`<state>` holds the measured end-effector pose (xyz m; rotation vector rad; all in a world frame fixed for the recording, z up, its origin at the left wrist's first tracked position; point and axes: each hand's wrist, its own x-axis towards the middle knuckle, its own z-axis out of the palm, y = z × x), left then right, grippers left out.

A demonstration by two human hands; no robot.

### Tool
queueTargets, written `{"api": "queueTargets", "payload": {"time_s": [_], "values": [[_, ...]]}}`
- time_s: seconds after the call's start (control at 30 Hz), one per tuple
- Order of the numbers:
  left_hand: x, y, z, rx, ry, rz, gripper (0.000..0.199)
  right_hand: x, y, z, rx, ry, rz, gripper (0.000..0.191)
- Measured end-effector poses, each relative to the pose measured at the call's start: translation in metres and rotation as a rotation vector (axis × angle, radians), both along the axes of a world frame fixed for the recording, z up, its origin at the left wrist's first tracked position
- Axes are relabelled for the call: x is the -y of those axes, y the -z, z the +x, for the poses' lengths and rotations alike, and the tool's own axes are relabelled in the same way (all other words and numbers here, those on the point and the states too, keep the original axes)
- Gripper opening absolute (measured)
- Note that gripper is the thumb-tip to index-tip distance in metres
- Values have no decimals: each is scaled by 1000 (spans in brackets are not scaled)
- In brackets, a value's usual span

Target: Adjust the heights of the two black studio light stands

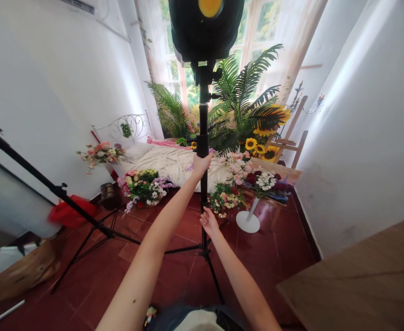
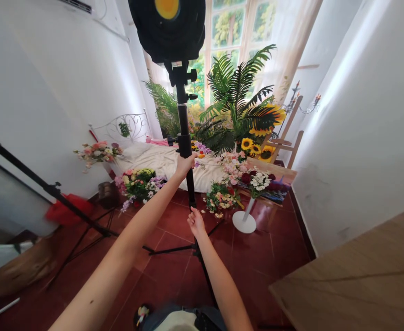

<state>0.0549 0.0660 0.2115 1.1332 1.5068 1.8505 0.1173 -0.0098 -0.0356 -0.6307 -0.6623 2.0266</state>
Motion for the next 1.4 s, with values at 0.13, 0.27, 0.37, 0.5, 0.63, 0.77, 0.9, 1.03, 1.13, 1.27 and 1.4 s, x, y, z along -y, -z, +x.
{"api": "queueTargets", "payload": {"time_s": [0.13,0.27,0.37,0.5,0.63,0.77,0.9,1.03,1.13,1.27,1.4], "values": [[-1,0,-1,-8,10,-12,15,-9,-3,15,534,200,422,33],[-2,26,-3,-23,-29,-90,15,-11,-12,33,971,308,867,21],[-1,62,-3,-36,-59,-171,18,-5,-11,44,1088,275,933,21],[1,116,-7,-24,-40,-241,18,3,2,58,1091,198,965,28],[4,163,-12,-31,-2,-279,19,7,17,69,1074,177,921,32],[7,191,-16,-62,39,-309,24,5,26,74,1117,167,926,34],[5,194,-23,-111,80,-267,27,0,28,72,1153,177,960,35],[3,188,-31,-137,148,-239,29,-4,20,61,1151,208,984,36],[6,188,-33,-120,178,-231,30,-3,11,50,1143,210,988,37],[11,195,-29,-66,201,-201,33,-1,1,40,1145,240,976,39],[11,207,-23,23,101,-148,33,-2,-3,34,1153,268,979,37]]}}
